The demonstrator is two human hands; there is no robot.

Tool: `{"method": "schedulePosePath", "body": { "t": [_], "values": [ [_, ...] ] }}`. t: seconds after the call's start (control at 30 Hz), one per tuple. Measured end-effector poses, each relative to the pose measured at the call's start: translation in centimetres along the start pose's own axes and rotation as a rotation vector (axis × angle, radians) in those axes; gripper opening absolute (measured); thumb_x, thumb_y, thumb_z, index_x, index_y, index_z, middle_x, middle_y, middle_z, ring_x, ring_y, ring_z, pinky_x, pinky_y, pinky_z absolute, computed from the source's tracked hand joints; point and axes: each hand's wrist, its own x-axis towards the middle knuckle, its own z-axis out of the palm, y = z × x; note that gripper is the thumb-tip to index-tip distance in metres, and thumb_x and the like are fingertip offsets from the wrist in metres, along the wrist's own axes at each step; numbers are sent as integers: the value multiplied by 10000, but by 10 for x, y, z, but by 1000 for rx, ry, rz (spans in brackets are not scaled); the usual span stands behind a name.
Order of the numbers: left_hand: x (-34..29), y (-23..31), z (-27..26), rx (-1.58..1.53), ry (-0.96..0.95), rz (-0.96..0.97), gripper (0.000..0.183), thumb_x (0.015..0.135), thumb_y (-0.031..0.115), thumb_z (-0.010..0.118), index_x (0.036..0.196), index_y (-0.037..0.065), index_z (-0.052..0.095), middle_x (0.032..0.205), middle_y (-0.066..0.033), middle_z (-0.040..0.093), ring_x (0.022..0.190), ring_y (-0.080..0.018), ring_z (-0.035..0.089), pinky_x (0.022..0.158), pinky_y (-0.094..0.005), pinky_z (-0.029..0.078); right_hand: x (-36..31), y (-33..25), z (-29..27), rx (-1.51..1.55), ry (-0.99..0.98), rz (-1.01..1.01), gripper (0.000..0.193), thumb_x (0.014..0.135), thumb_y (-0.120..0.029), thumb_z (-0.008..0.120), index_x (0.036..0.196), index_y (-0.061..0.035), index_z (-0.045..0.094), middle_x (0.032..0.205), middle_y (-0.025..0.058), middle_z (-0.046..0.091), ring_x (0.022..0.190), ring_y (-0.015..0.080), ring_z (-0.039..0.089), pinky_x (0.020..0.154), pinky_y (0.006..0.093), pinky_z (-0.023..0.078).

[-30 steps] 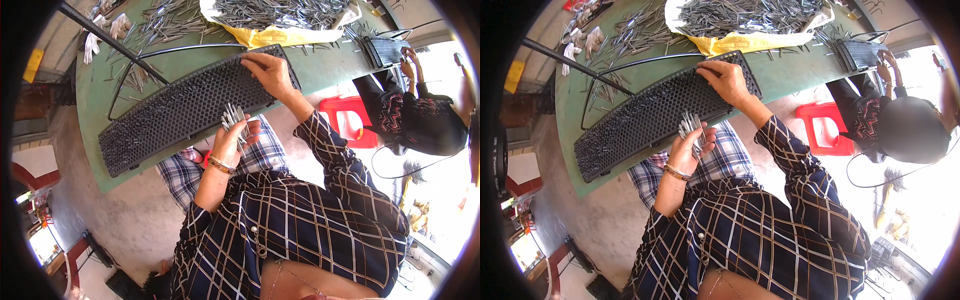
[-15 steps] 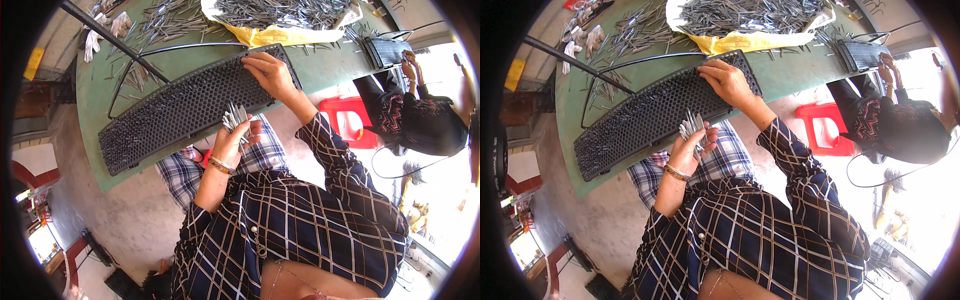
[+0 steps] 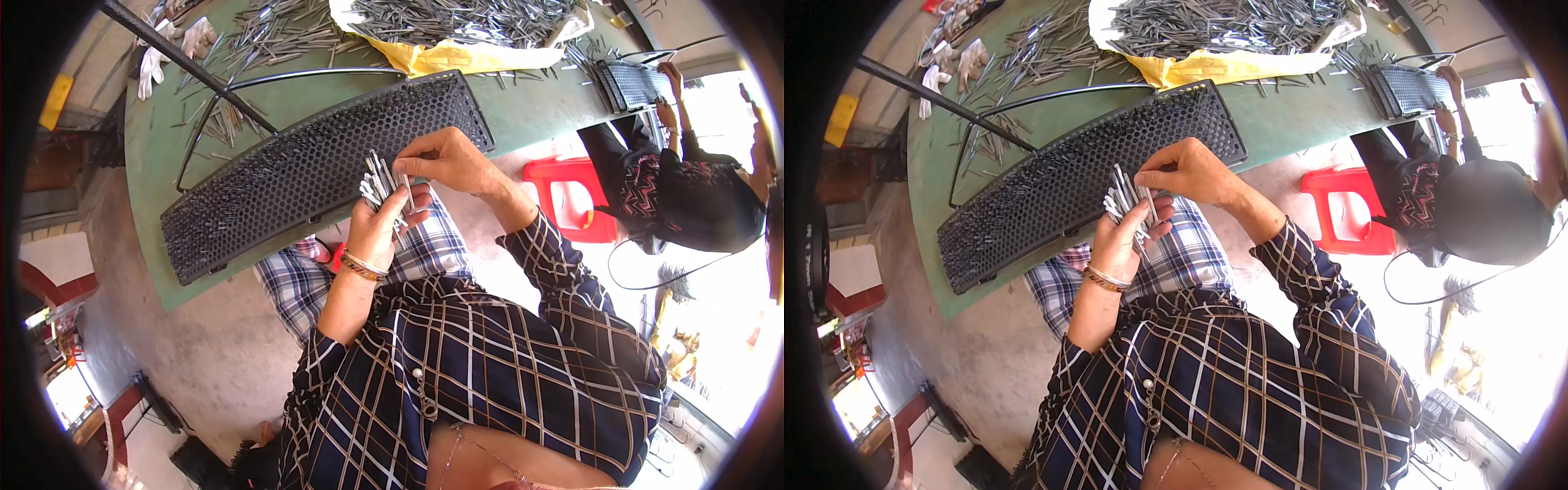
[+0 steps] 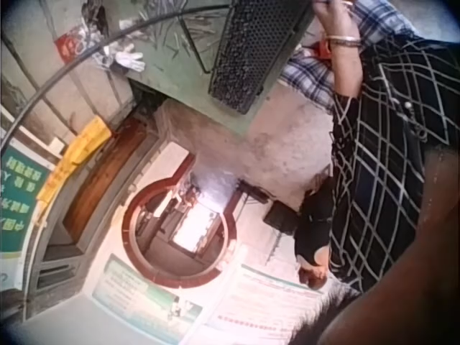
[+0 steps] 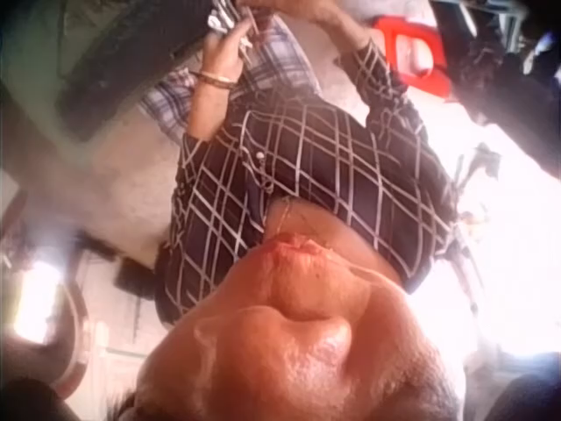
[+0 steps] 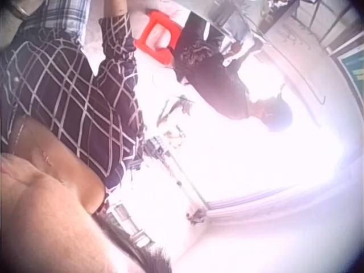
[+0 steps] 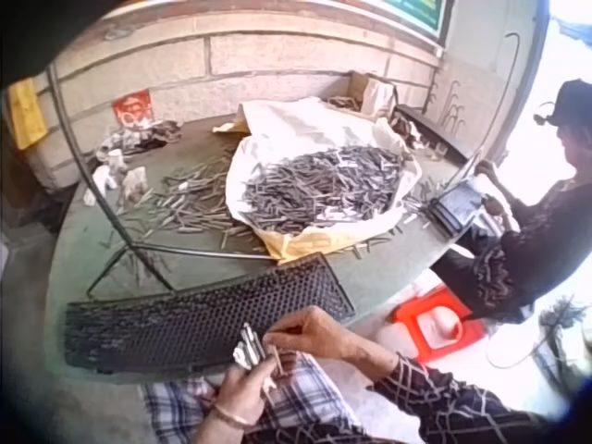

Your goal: Sorting and inserting small metal pins into a perforated grid tray.

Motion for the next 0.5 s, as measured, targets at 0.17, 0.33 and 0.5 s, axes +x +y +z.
{"method": "schedulePosePath", "body": {
  "t": [0.17,0.33,0.5],
  "values": [
    [3,0,5,35,51,5,255,899,132,542,1136,38,544,1030,-130,639,895,-190,639,716,-296,555,-5,1,-4,70,47,101,197,829,-158,666,911,20,684,735,50,660,629,58,558,550,207,457],
    [3,1,8,124,26,26,249,896,144,551,1125,45,556,1038,-122,641,911,-190,637,716,-294,553,-6,6,-6,37,25,61,201,833,-156,662,919,25,677,748,53,660,597,66,562,532,196,458],
    [4,-3,6,15,78,1,230,896,147,554,1087,18,561,1023,-144,637,908,-211,637,705,-307,559,-3,-11,-19,91,254,2,222,839,-158,657,959,28,656,794,51,664,599,67,565,542,197,472]
  ]
}}
